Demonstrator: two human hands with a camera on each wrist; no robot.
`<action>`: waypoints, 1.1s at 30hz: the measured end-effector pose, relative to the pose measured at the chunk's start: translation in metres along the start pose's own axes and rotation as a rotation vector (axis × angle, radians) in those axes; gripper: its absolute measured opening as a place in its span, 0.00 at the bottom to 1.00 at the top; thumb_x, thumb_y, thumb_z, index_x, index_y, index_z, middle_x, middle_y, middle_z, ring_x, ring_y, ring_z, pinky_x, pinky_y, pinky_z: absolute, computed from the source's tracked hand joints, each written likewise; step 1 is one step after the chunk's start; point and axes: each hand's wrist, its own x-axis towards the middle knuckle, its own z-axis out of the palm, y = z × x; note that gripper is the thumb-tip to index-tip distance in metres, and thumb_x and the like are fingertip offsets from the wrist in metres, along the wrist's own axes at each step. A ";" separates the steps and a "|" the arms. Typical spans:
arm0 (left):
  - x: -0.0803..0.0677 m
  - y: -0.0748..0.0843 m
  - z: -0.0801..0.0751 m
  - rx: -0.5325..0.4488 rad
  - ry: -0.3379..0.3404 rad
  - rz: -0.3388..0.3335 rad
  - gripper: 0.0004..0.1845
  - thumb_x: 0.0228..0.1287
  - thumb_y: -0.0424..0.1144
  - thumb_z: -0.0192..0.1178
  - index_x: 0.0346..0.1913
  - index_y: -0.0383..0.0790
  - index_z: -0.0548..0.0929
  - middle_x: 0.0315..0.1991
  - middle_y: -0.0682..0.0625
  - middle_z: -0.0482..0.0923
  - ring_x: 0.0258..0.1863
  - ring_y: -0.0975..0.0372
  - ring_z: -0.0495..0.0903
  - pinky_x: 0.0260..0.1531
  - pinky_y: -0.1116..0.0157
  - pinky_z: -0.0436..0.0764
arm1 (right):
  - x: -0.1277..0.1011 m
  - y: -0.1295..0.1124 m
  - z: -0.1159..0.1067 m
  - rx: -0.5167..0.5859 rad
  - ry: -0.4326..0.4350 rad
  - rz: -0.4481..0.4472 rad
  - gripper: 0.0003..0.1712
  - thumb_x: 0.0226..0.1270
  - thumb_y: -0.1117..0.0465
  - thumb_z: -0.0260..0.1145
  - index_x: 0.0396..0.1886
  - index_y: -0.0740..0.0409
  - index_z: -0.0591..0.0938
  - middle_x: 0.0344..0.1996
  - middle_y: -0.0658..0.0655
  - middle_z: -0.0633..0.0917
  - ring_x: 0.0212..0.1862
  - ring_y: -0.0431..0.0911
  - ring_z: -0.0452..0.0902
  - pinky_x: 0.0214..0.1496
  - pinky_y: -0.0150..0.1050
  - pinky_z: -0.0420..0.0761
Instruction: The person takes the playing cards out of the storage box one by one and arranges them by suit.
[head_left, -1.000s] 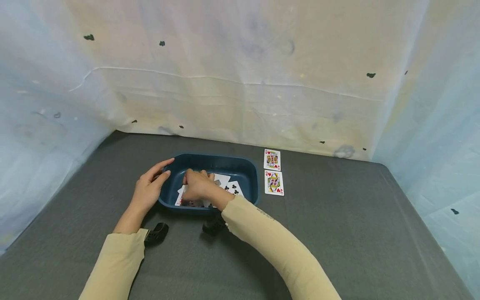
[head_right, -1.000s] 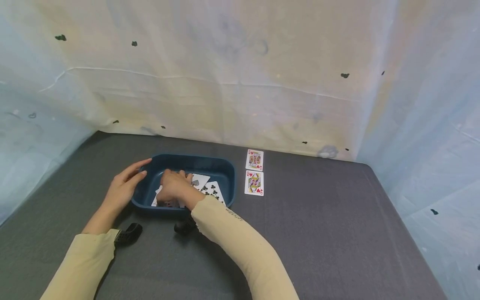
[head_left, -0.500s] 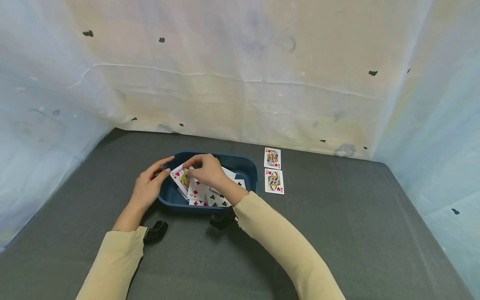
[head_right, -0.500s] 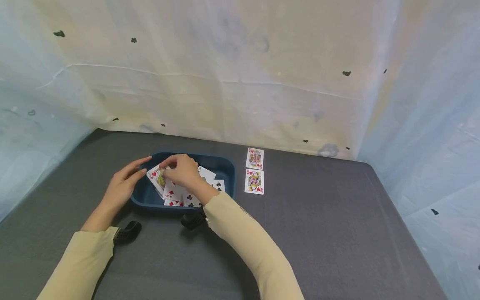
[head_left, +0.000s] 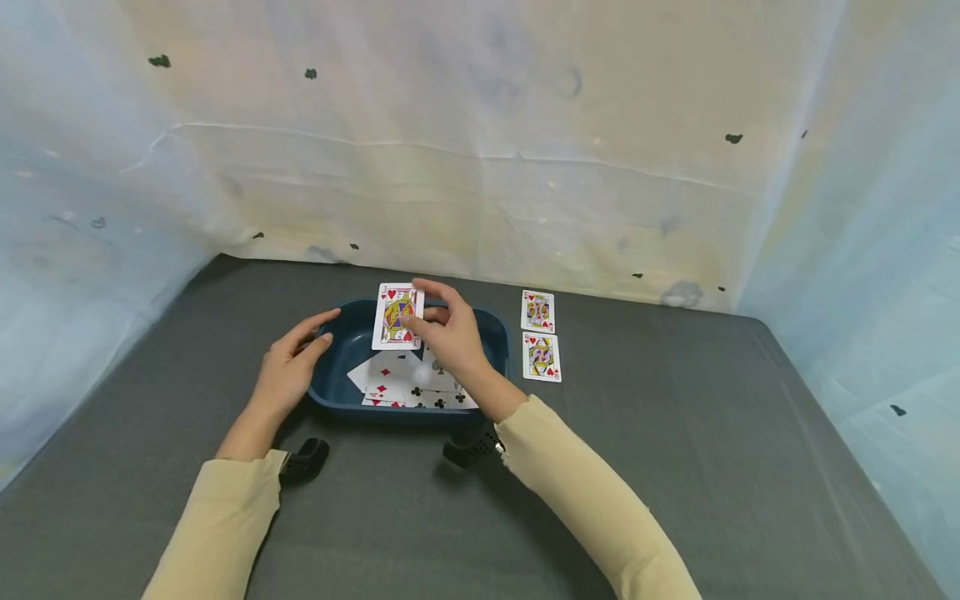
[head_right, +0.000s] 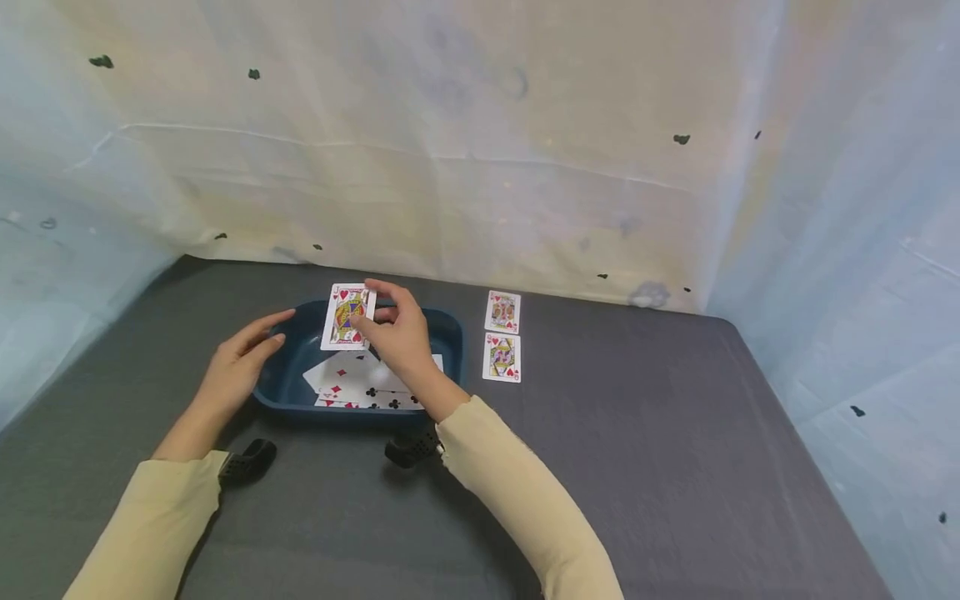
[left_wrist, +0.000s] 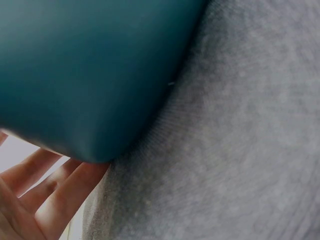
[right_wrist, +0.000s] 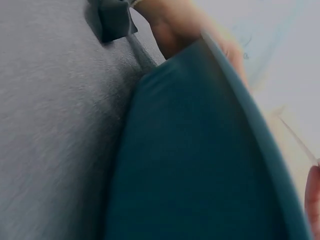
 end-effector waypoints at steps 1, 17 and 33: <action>0.000 0.000 0.000 0.000 0.001 0.002 0.23 0.75 0.47 0.45 0.70 0.51 0.68 0.69 0.35 0.63 0.65 0.41 0.63 0.60 0.39 0.63 | -0.003 0.000 -0.004 0.011 -0.010 -0.006 0.28 0.61 0.69 0.68 0.62 0.56 0.74 0.50 0.61 0.80 0.38 0.41 0.81 0.36 0.31 0.79; -0.003 -0.001 -0.002 -0.017 -0.003 0.007 0.24 0.76 0.49 0.44 0.71 0.52 0.66 0.70 0.37 0.61 0.66 0.41 0.62 0.60 0.39 0.63 | -0.074 0.015 -0.111 0.034 -0.047 0.012 0.34 0.60 0.73 0.65 0.67 0.62 0.68 0.55 0.64 0.71 0.37 0.38 0.76 0.36 0.30 0.80; -0.001 0.002 0.001 -0.019 -0.017 -0.008 0.24 0.76 0.50 0.43 0.71 0.52 0.65 0.70 0.38 0.61 0.64 0.42 0.62 0.59 0.39 0.63 | -0.112 0.046 -0.173 -0.243 0.041 0.227 0.33 0.59 0.68 0.69 0.65 0.61 0.69 0.56 0.63 0.71 0.38 0.35 0.77 0.36 0.30 0.77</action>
